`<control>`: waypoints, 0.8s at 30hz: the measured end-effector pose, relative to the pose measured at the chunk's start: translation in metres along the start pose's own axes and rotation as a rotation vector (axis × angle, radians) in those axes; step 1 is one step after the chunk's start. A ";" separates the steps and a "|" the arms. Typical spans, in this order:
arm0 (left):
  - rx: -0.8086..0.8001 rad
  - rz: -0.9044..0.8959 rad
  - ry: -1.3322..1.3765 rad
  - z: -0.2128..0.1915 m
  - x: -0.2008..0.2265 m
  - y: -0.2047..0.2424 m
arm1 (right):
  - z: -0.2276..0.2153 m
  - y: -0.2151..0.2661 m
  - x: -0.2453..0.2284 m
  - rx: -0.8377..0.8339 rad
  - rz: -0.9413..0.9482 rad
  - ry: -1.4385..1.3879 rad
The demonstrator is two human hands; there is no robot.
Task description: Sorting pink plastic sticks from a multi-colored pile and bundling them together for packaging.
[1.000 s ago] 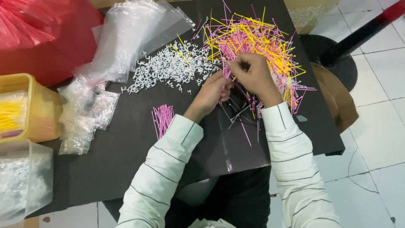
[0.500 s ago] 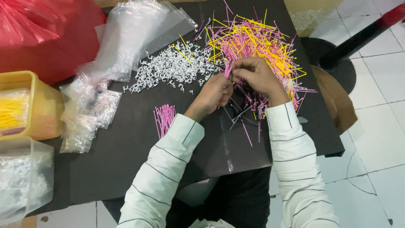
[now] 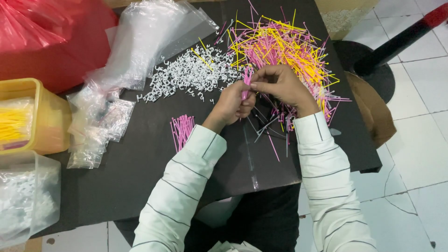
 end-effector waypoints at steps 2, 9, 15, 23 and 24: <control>0.003 0.004 -0.002 -0.002 -0.002 -0.002 | 0.001 0.001 -0.001 0.000 0.006 -0.018; -0.006 0.035 -0.041 -0.001 -0.002 -0.004 | 0.002 0.002 0.004 -0.024 0.049 -0.096; 0.002 0.010 -0.049 0.019 0.019 0.019 | -0.070 0.004 0.030 0.326 0.096 -0.173; -0.053 -0.035 -0.040 0.015 0.004 0.009 | -0.094 0.008 0.011 0.483 -0.124 0.368; -0.067 -0.043 -0.021 0.015 0.003 0.009 | -0.087 0.009 0.000 0.473 -0.213 0.433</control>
Point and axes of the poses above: each hand's wrist, its own y-axis away from the middle knuckle, its own z-axis out of the palm, x = y × z, the point moved 10 cm from there along -y, towards the middle knuckle, and after that the axes turned 3 degrees about x, right-handed, at the moved point
